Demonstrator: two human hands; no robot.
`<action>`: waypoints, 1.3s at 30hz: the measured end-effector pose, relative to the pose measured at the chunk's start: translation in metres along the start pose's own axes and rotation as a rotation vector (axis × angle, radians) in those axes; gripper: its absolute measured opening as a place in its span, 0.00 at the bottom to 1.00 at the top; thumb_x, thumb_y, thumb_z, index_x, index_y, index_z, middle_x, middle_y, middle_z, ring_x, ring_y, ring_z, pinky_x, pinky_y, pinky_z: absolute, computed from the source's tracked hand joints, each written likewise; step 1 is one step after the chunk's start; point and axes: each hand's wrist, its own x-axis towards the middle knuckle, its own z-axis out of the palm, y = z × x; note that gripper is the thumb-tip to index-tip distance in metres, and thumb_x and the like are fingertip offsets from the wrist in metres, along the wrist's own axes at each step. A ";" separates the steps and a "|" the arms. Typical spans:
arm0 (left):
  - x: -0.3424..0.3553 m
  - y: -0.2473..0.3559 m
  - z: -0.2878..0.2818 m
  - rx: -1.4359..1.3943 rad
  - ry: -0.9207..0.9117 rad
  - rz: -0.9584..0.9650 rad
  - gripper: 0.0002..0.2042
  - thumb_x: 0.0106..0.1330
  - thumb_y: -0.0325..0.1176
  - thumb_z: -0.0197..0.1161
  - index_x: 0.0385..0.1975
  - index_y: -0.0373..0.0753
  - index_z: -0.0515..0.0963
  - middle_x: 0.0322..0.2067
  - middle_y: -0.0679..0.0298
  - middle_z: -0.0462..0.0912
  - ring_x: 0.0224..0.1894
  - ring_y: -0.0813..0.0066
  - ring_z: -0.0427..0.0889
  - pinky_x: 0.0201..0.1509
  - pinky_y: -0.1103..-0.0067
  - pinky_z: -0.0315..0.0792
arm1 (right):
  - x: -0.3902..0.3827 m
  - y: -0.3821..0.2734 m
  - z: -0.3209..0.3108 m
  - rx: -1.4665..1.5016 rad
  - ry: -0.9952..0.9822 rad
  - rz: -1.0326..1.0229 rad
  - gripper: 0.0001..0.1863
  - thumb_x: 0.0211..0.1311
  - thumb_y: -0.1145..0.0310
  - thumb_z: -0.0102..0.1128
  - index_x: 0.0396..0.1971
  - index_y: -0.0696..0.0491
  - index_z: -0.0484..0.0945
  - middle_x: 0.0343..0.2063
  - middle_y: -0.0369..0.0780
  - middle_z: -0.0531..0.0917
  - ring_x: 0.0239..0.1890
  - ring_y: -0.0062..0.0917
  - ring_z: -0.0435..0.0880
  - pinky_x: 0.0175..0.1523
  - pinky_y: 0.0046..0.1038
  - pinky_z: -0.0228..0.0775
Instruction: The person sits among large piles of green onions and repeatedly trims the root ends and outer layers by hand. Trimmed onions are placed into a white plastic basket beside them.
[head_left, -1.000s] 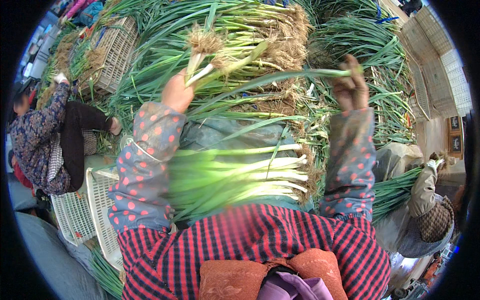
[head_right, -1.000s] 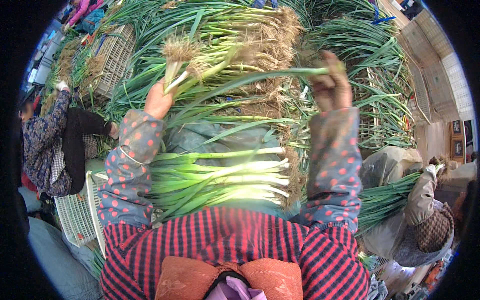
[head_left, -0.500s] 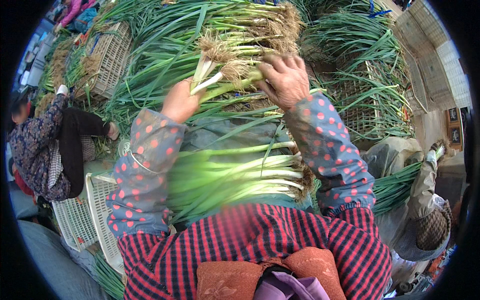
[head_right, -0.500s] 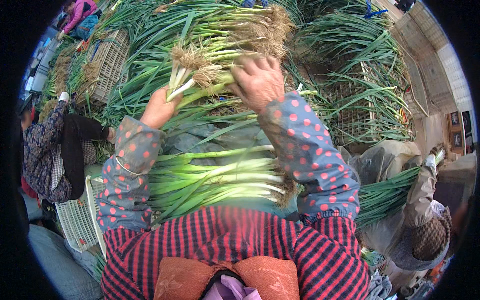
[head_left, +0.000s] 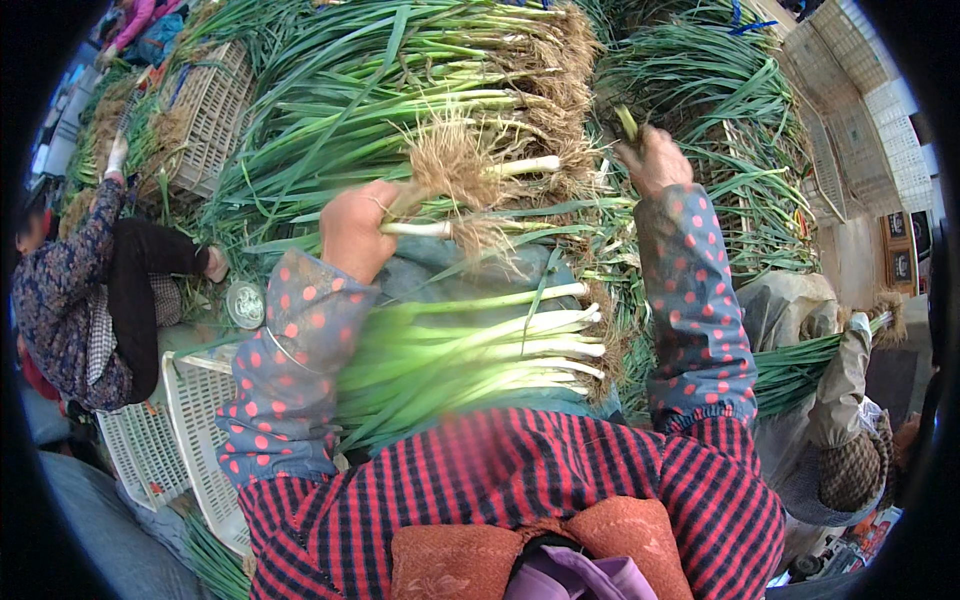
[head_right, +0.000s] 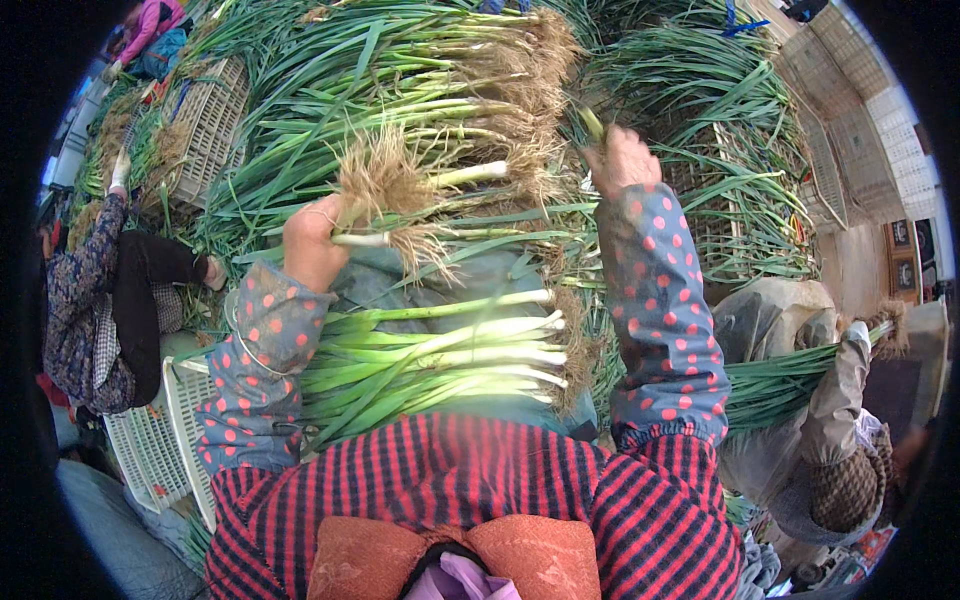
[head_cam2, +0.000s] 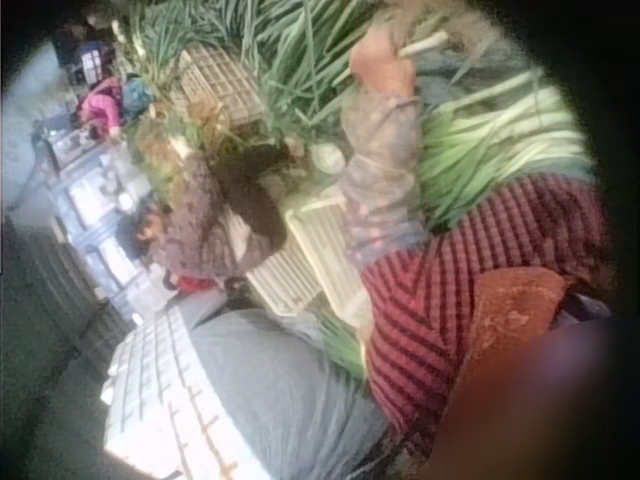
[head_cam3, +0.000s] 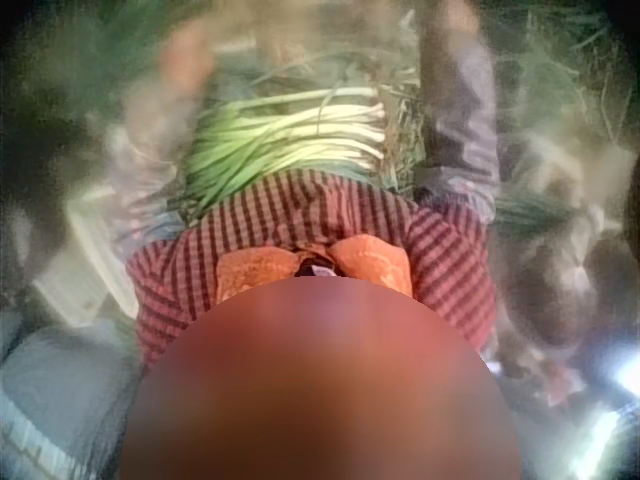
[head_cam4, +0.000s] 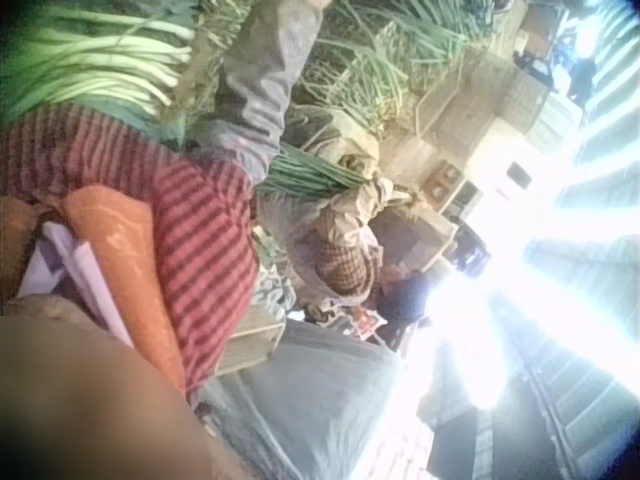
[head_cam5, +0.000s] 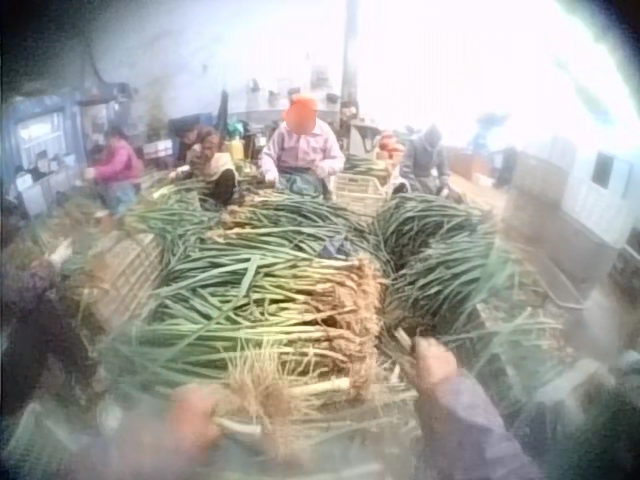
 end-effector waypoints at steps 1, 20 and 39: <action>-0.002 0.002 -0.002 0.096 0.027 0.074 0.17 0.43 0.23 0.61 0.35 0.47 0.79 0.28 0.62 0.79 0.31 0.58 0.77 0.32 0.71 0.69 | -0.007 -0.005 -0.001 0.240 0.288 -0.074 0.20 0.52 0.53 0.60 0.39 0.53 0.78 0.33 0.43 0.79 0.35 0.35 0.80 0.40 0.33 0.72; 0.014 -0.007 -0.005 -0.724 -0.444 -0.566 0.11 0.57 0.39 0.63 0.26 0.37 0.77 0.18 0.71 0.72 0.20 0.84 0.65 0.25 0.83 0.60 | -0.068 -0.085 -0.043 0.426 0.233 -0.737 0.08 0.47 0.73 0.62 0.30 0.54 0.76 0.24 0.40 0.76 0.22 0.34 0.78 0.24 0.30 0.70; 0.002 0.019 -0.026 -0.678 -0.214 -0.407 0.11 0.55 0.31 0.64 0.36 0.33 0.79 0.29 0.66 0.80 0.32 0.81 0.75 0.37 0.81 0.69 | -0.065 -0.078 -0.042 0.825 -0.582 -0.343 0.06 0.47 0.72 0.59 0.24 0.59 0.76 0.17 0.39 0.76 0.20 0.17 0.73 0.27 0.21 0.66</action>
